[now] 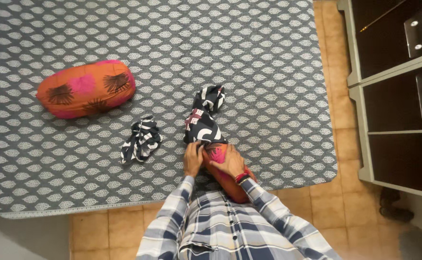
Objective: The person places a pillow on a bed and kemudian covers it with a black and white patterned cloth, wrapping it tightly.
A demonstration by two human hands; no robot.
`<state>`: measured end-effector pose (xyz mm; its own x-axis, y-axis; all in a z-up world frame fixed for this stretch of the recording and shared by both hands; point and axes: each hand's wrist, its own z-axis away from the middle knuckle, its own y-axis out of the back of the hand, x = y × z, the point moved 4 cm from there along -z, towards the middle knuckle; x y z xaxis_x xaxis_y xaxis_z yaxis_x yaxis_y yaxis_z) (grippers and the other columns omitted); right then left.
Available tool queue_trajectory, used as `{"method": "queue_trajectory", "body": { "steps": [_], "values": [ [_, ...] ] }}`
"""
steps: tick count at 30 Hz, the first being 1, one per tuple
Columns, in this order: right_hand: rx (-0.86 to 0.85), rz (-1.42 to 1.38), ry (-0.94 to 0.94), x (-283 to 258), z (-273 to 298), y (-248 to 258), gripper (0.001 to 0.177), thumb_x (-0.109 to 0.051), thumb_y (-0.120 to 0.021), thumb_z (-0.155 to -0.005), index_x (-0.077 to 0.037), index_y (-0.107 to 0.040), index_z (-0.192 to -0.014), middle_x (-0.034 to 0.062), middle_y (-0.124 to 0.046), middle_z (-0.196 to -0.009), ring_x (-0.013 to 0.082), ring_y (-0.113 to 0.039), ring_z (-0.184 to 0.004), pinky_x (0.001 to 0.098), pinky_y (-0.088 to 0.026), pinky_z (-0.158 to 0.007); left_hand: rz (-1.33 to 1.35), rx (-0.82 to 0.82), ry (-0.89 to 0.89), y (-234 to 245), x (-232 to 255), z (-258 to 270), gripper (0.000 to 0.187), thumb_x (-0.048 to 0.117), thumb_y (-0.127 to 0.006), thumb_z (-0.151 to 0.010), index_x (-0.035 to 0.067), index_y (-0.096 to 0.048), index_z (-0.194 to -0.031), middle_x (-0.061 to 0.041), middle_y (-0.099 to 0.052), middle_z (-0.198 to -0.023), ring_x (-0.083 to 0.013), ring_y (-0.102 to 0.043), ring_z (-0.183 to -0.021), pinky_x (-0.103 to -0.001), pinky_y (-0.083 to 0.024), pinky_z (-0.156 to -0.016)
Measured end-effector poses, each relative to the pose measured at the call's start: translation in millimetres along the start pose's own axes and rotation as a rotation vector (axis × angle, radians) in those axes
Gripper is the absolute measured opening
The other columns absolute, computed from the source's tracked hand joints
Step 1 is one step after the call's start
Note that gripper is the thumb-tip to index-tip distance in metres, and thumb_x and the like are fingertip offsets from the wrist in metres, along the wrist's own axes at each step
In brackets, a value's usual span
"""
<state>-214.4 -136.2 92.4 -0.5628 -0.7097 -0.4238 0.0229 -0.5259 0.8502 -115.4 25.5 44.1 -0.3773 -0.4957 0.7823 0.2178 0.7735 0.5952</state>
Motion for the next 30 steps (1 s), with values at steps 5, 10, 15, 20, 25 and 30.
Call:
{"method": "queue_trajectory", "body": {
  "steps": [5,10,15,20,25,30],
  "values": [
    [-0.034,-0.007,-0.052,27.1,-11.3,-17.5,0.102,-0.067,-0.079,-0.067,0.004,-0.051,-0.135,0.0259,-0.068,-0.116,0.0414,-0.07,-0.101,0.0506,-0.057,-0.085,-0.008,-0.051,-0.024,-8.2,3.7,-19.4,0.015,0.017,-0.067,-0.099,0.006,-0.066,-0.109,-0.014,-0.069,-0.104,-0.0371,-0.068,-0.098,-0.045,-0.055,-0.082],
    [-0.021,-0.091,-0.133,60.9,-19.8,-11.1,0.088,-0.064,-0.082,-0.064,-0.006,-0.063,-0.129,0.023,-0.073,-0.111,0.0413,-0.071,-0.101,0.0502,-0.056,-0.088,0.002,-0.134,-0.215,-7.7,32.0,-14.8,0.029,0.014,-0.068,-0.09,0.001,-0.064,-0.115,-0.02,-0.066,-0.108,-0.0392,-0.065,-0.099,-0.046,-0.053,-0.081],
    [0.067,-0.218,-0.163,73.0,-15.9,-5.4,0.085,-0.058,-0.088,-0.058,-0.012,-0.07,-0.128,0.0186,-0.075,-0.109,0.0364,-0.073,-0.098,0.0464,-0.057,-0.087,0.01,-0.049,-0.058,-25.1,28.8,-3.7,0.025,0.016,-0.07,-0.09,0.001,-0.065,-0.111,-0.018,-0.067,-0.104,-0.0383,-0.065,-0.101,-0.046,-0.052,-0.087],
    [0.095,-0.41,-0.288,82.3,-8.3,4.0,0.064,-0.051,-0.088,-0.062,-0.018,-0.078,-0.117,0.0138,-0.079,-0.1,0.0314,-0.077,-0.092,0.0419,-0.058,-0.084,0.082,-0.078,0.005,-37.1,16.0,-15.2,0.022,0.021,-0.073,-0.092,0.002,-0.068,-0.1,-0.016,-0.07,-0.099,-0.0374,-0.066,-0.096,-0.045,-0.052,-0.085],
    [0.244,-0.433,-0.323,77.7,-8.0,19.8,0.063,-0.05,-0.088,-0.066,-0.018,-0.077,-0.118,0.0165,-0.079,-0.097,0.0345,-0.076,-0.09,0.0442,-0.059,-0.08,0.163,-0.111,0.074,-64.0,22.1,-50.0,0.017,0.019,-0.072,-0.091,0.003,-0.07,-0.097,-0.017,-0.071,-0.096,-0.0376,-0.067,-0.095,-0.045,-0.052,-0.085],
    [0.478,-0.324,-0.407,44.8,-6.7,13.3,0.068,-0.045,-0.086,-0.071,-0.021,-0.069,-0.131,0.0214,-0.076,-0.093,0.0419,-0.072,-0.086,0.05,-0.057,-0.078,0.199,-0.389,0.03,-79.0,36.8,-55.2,0.015,0.018,-0.07,-0.091,0.004,-0.07,-0.096,-0.017,-0.073,-0.098,-0.0374,-0.069,-0.095,-0.045,-0.053,-0.084]
  ]
}}
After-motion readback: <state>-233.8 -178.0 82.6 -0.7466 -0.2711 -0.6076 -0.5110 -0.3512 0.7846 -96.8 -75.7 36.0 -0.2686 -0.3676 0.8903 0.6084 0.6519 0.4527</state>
